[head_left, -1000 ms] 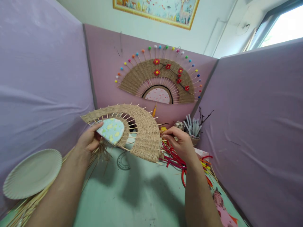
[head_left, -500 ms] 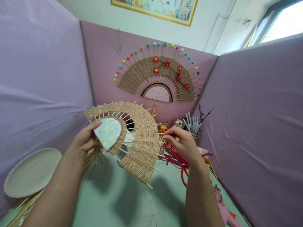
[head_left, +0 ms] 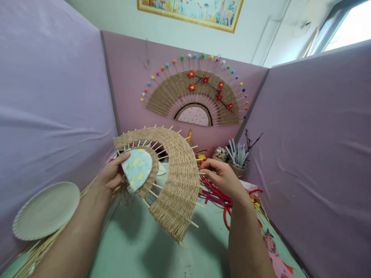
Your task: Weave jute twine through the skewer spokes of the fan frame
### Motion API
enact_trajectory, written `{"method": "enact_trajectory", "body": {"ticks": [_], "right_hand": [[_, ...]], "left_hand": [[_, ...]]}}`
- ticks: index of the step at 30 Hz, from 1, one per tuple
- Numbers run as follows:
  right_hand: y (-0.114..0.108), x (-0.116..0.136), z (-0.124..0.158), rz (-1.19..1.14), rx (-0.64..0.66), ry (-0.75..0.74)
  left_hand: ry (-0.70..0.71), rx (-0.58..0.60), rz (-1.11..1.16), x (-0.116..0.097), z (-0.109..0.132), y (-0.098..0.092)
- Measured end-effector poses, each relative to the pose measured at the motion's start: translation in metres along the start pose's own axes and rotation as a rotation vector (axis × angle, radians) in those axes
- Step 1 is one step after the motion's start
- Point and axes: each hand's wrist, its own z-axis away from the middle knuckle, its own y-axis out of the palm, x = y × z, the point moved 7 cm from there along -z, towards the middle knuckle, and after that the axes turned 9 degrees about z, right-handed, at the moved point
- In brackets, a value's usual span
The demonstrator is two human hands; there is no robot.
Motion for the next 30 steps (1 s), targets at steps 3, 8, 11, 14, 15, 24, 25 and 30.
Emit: {"method": "enact_trajectory", "body": {"ticks": [3, 8, 11, 14, 15, 24, 25, 30], "right_hand": [[0.000, 0.003, 0.004, 0.028, 0.090, -0.054], [0.015, 0.003, 0.008, 0.178, 0.220, -0.031], [0.029, 0.006, 0.009, 0.261, 0.311, -0.008], [0.043, 0.010, 0.013, 0.274, 0.418, -0.012], [0.047, 0.012, 0.014, 0.269, 0.457, -0.025], [0.060, 0.009, 0.012, 0.225, 0.517, -0.058], [0.058, 0.010, 0.010, 0.204, 0.480, -0.069], [0.043, 0.014, 0.004, 0.125, 0.290, -0.108]], "left_hand": [[-0.024, 0.000, -0.015, 0.011, 0.003, -0.013], [-0.031, -0.040, -0.027, 0.021, 0.017, -0.044], [-0.053, -0.057, -0.020, 0.030, 0.024, -0.061], [-0.086, -0.067, -0.021, 0.043, 0.028, -0.078], [-0.100, -0.066, -0.026, 0.047, 0.028, -0.083], [-0.152, -0.028, -0.058, 0.056, 0.035, -0.095], [-0.143, -0.045, -0.046, 0.054, 0.035, -0.095], [-0.139, -0.137, 0.033, 0.050, 0.037, -0.101]]}}
